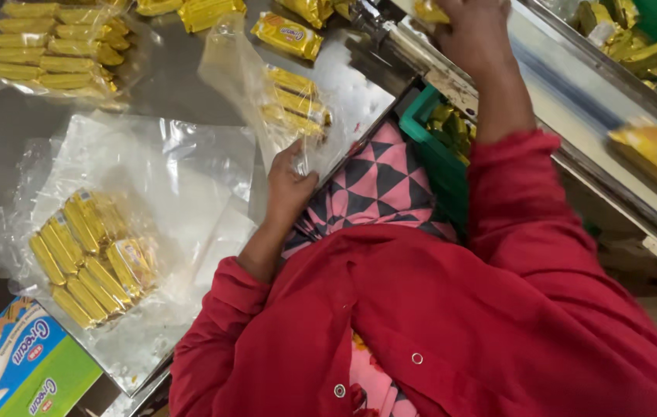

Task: The person places yellow-wrapped snack bars into clear plastic bags on a metal table. They repeatedly pick up the bars, arrange them inside the bags, and move the filled bags to a conveyor belt on the right side of the frame.

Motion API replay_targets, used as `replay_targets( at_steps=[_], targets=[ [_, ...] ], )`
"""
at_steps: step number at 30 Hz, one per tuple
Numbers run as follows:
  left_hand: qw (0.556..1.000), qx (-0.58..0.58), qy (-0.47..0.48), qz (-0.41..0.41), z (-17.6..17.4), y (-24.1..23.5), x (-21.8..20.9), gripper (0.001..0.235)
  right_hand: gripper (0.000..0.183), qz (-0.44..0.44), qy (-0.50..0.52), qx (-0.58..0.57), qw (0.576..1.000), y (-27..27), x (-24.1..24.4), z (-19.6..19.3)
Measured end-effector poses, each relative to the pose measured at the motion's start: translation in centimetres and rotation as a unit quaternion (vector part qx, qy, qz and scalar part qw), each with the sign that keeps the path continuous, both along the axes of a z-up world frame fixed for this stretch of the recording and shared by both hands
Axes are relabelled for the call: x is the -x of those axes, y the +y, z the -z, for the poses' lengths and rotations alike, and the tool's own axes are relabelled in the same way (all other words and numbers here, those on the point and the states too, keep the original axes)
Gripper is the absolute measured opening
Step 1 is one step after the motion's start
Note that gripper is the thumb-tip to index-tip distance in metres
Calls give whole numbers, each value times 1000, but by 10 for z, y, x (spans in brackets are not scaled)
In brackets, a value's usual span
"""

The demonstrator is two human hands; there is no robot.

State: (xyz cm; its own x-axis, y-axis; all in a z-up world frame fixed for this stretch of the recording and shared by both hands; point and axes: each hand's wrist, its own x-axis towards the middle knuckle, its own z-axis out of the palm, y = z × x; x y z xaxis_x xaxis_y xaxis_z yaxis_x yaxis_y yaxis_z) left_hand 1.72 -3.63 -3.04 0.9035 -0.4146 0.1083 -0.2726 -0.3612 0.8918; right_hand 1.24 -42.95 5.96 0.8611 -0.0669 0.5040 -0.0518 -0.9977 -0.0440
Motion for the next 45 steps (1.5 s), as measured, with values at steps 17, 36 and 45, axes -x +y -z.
replay_targets(
  at_steps=[17, 36, 45],
  targets=[
    [971, -143, -190, 22, -27, 22, -5, 50, 80, -171, 159, -586, 776, 74, 18, 10],
    [963, -50, -265, 11, -17, 20, 16, 61, 63, -253, 338, -416, 806, 179, 1, 73],
    [953, -153, -260, 29, -6, 33, 0, 62, 29, -198, 353, -445, 799, 251, -43, 77]
  ],
)
